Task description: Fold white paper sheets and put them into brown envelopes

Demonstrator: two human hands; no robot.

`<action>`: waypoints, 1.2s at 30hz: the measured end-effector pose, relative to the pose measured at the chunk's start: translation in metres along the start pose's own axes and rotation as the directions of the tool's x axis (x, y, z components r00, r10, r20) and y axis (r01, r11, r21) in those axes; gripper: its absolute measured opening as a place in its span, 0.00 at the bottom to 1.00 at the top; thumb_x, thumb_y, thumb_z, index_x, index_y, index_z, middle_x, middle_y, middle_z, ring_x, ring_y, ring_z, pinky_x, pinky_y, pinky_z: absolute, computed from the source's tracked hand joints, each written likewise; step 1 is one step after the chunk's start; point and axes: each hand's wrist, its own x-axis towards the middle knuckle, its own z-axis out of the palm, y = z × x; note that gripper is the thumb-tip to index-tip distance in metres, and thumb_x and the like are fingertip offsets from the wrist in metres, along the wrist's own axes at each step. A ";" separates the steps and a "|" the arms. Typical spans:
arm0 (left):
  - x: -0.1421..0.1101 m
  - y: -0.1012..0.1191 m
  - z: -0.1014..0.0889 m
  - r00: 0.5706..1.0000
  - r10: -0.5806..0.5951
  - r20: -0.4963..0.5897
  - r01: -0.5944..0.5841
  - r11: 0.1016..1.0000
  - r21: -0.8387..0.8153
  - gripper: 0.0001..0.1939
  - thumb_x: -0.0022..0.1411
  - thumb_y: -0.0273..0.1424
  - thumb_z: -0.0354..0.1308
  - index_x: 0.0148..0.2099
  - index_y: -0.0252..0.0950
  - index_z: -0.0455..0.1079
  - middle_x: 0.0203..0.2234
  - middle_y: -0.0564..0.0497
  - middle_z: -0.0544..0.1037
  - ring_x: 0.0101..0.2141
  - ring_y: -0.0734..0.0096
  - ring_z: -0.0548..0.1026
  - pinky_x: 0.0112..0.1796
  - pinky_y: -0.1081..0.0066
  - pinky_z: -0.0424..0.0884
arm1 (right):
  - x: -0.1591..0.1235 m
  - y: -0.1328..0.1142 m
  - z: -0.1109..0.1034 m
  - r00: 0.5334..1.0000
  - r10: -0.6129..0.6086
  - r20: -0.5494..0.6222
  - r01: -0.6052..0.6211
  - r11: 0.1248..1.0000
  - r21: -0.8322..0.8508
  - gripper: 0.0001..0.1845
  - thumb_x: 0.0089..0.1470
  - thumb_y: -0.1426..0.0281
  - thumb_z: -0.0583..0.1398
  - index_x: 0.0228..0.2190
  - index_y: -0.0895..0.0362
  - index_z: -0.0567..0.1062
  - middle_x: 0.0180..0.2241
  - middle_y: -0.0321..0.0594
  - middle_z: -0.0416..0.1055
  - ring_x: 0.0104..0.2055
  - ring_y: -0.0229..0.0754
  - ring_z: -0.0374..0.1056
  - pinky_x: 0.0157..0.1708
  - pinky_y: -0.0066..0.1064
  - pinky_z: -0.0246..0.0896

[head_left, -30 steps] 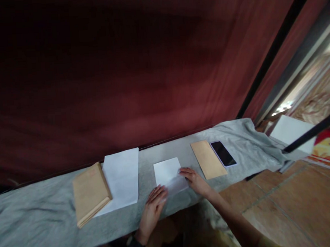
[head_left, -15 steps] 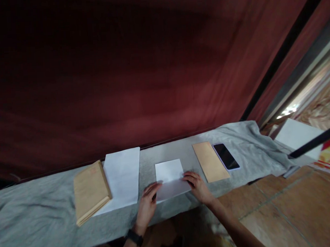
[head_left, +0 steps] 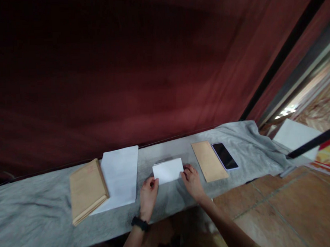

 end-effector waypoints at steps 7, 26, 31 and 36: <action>0.002 0.005 -0.006 0.988 -0.108 0.112 0.118 0.989 -0.087 0.22 0.62 0.49 0.50 0.30 0.38 0.73 0.24 0.52 0.76 0.28 0.65 0.74 0.31 0.69 0.66 | -0.001 0.008 0.004 1.000 0.014 -0.020 -0.013 0.998 0.057 0.11 0.63 0.65 0.55 0.35 0.54 0.76 0.49 0.47 0.73 0.54 0.49 0.68 0.55 0.46 0.64; 0.016 0.041 -0.006 0.944 -0.305 0.123 0.199 0.828 0.523 0.17 0.70 0.41 0.51 0.44 0.37 0.77 0.36 0.44 0.83 0.38 0.61 0.80 0.31 0.70 0.63 | 0.006 -0.004 0.004 0.998 0.060 -0.016 -0.062 0.987 -0.147 0.09 0.63 0.70 0.54 0.38 0.54 0.76 0.46 0.47 0.72 0.52 0.50 0.66 0.54 0.43 0.60; 0.018 0.046 -0.005 0.933 -0.340 0.116 0.216 0.788 0.577 0.17 0.71 0.42 0.49 0.45 0.39 0.75 0.39 0.44 0.83 0.40 0.59 0.81 0.32 0.69 0.64 | 0.010 -0.010 0.002 0.994 0.108 0.025 -0.099 0.969 -0.225 0.08 0.64 0.70 0.55 0.40 0.56 0.74 0.46 0.48 0.71 0.52 0.52 0.66 0.53 0.44 0.59; 0.016 0.044 0.001 0.946 -0.315 0.077 0.201 0.756 0.623 0.18 0.71 0.43 0.48 0.44 0.39 0.75 0.37 0.44 0.83 0.40 0.59 0.81 0.34 0.69 0.66 | 0.010 -0.013 0.000 0.989 0.144 0.037 -0.131 0.961 -0.245 0.09 0.65 0.70 0.55 0.43 0.57 0.73 0.47 0.49 0.70 0.51 0.53 0.66 0.53 0.44 0.58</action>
